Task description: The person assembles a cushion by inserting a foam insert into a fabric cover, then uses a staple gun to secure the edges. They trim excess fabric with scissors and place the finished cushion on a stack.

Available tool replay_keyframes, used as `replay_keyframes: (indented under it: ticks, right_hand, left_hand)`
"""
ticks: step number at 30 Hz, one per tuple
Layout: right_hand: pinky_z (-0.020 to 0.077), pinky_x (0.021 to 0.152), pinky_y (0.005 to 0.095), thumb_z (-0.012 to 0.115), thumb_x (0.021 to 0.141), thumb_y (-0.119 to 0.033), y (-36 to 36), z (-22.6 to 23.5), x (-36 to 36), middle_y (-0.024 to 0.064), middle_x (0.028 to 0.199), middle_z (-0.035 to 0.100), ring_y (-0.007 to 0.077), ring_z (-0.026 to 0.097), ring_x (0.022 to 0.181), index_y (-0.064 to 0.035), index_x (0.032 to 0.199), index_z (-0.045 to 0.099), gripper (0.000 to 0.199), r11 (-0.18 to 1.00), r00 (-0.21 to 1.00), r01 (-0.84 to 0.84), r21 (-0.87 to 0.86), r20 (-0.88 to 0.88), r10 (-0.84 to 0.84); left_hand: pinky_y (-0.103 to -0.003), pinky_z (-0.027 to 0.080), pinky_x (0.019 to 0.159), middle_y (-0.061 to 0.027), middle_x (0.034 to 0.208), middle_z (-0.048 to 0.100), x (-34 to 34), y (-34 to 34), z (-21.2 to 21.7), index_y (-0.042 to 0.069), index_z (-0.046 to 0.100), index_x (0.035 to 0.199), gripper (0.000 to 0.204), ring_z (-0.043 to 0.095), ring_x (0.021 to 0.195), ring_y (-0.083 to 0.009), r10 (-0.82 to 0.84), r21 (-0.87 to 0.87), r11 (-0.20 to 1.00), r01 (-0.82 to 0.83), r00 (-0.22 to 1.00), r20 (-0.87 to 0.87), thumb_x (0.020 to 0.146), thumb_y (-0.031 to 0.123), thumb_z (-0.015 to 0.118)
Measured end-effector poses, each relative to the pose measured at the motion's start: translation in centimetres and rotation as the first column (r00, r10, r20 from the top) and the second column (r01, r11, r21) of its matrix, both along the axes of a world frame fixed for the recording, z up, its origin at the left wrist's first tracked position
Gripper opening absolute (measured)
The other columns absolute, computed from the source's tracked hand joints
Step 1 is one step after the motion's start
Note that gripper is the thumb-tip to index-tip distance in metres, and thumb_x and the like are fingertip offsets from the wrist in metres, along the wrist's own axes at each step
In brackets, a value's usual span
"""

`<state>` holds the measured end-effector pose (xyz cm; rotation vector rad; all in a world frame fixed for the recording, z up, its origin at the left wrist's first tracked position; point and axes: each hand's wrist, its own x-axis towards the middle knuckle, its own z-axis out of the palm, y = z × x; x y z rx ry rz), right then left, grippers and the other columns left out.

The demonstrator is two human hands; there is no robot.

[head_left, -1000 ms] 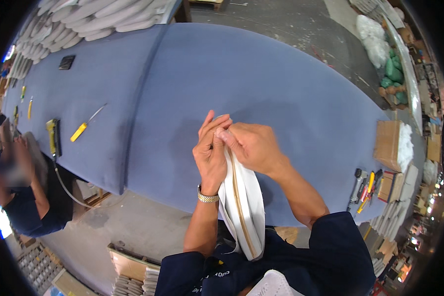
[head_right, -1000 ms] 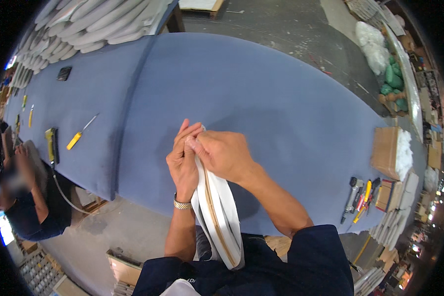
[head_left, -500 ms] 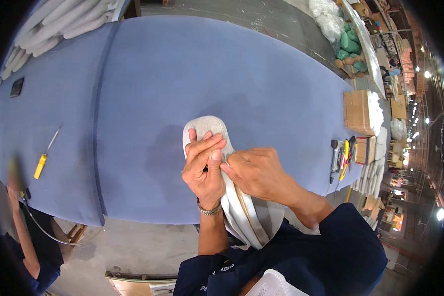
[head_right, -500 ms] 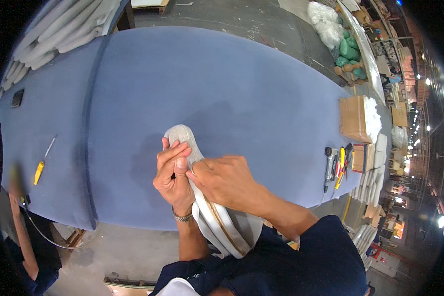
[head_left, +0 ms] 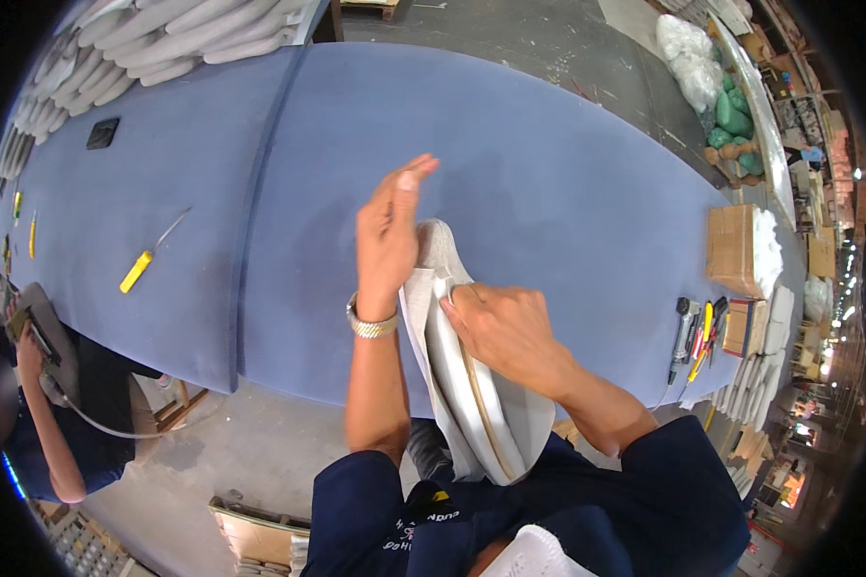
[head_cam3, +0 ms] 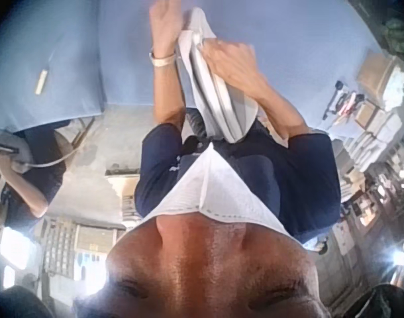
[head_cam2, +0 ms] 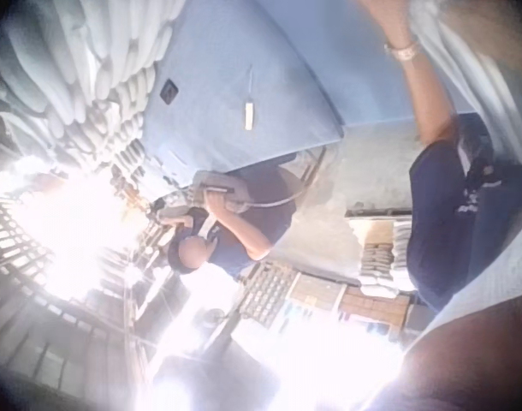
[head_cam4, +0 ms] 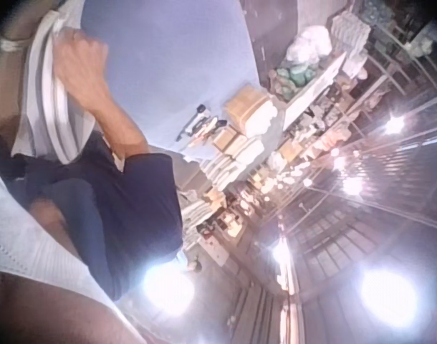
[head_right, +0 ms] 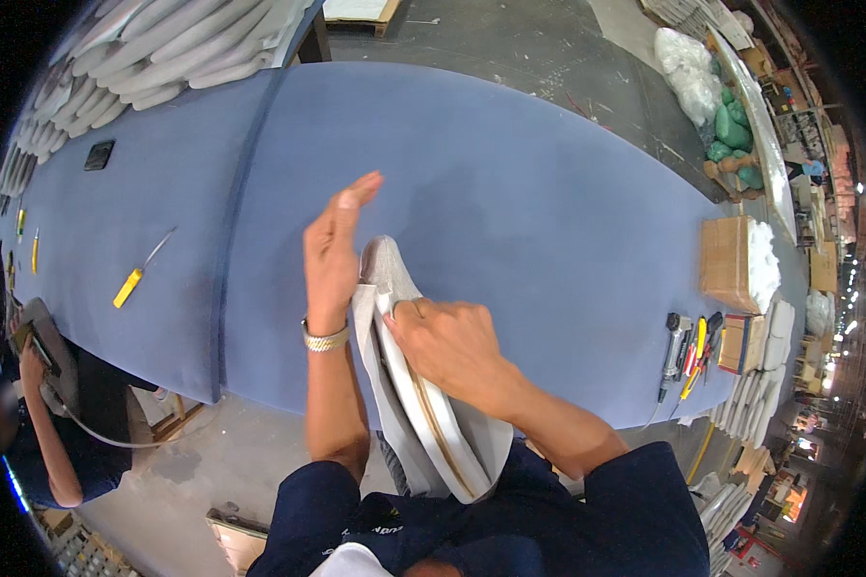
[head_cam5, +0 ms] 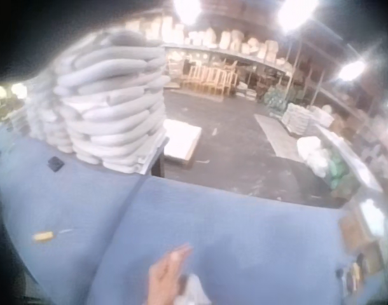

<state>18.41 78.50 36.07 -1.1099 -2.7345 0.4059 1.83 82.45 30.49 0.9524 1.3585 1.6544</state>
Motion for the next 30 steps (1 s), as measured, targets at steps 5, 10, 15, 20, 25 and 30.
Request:
replay_keyframes:
  ticks: [5,10,15,20,25,30]
  right_hand:
    - [0.0525,0.052,0.0412,0.063,0.097,-0.026,0.7,-0.7,0.8,0.0091,0.07,0.066,0.0306,0.068,0.062,-0.0075,0.078,0.061,0.026,0.993,0.989,0.026,-0.118,-0.141,-0.043]
    - [0.0537,0.071,0.0466,0.064,0.095,-0.028,0.5,-3.5,2.9,0.0115,0.092,0.067,0.0353,0.067,0.086,-0.0092,0.09,0.064,0.02,0.873,0.851,-0.117,-0.473,-0.501,-0.158]
    - [0.0541,0.085,0.0447,0.068,0.095,-0.037,1.5,-7.2,16.7,0.0125,0.099,0.068,0.0322,0.067,0.097,-0.0093,0.102,0.068,0.028,0.883,0.823,0.196,-0.425,-0.418,-0.384]
    - [0.0559,0.092,0.0396,0.077,0.09,-0.031,-2.1,-18.8,45.1,0.0126,0.128,0.066,0.0281,0.068,0.109,-0.0082,0.133,0.061,0.051,0.445,0.445,0.895,0.03,-0.011,-0.895]
    - [0.0338,0.12,0.0446,0.081,0.076,-0.02,-4.2,-23.2,65.0,0.0222,0.153,0.047,0.0371,0.041,0.145,-0.0043,0.153,0.04,0.089,0.239,0.203,0.91,0.338,0.139,-0.969]
    - [0.0352,0.117,0.0499,0.077,0.074,-0.024,-5.5,-21.8,74.2,0.0247,0.147,0.051,0.0414,0.046,0.137,0.0029,0.147,0.044,0.085,0.329,0.167,0.764,0.556,0.322,-0.932]
  left_hand:
    - [-0.043,0.035,0.116,-0.016,0.133,0.067,2.0,-2.3,-2.2,0.0,0.072,0.115,0.045,0.052,0.137,-0.0309,-0.231,-0.046,0.973,0.226,0.951,-0.203,0.112,0.028,0.037]
    - [-0.042,0.036,0.116,-0.0161,0.139,0.061,1.1,-3.7,-2.5,-0.001,0.066,0.126,0.042,0.052,0.134,-0.0292,-0.236,-0.087,0.972,0.22,0.93,-0.283,0.108,0.024,0.037]
    - [-0.041,0.045,0.109,-0.0143,0.143,0.059,2.5,-4.8,-0.9,0.004,0.06,0.138,0.05,0.055,0.131,-0.0257,-0.086,-0.313,0.95,0.017,0.975,-0.207,0.112,0.038,0.034]
    - [-0.041,0.047,0.108,-0.015,0.144,0.057,2.3,-4.6,-1.5,0.0,0.056,0.141,0.053,0.054,0.133,-0.0268,-0.132,-0.273,0.961,0.046,0.944,-0.302,0.111,0.038,0.035]
    - [-0.043,0.045,0.111,-0.0172,0.147,0.055,-1.3,-6.0,-3.8,-0.003,0.053,0.143,0.059,0.053,0.135,-0.0295,-0.069,-0.272,0.962,0.029,0.988,-0.139,0.107,0.043,0.042]
    - [-0.043,0.04,0.114,-0.0167,0.145,0.059,-2.4,-4.7,-3.6,0.003,0.056,0.146,0.059,0.053,0.135,-0.0292,-0.135,-0.351,0.934,0.072,0.978,-0.158,0.096,0.034,0.057]
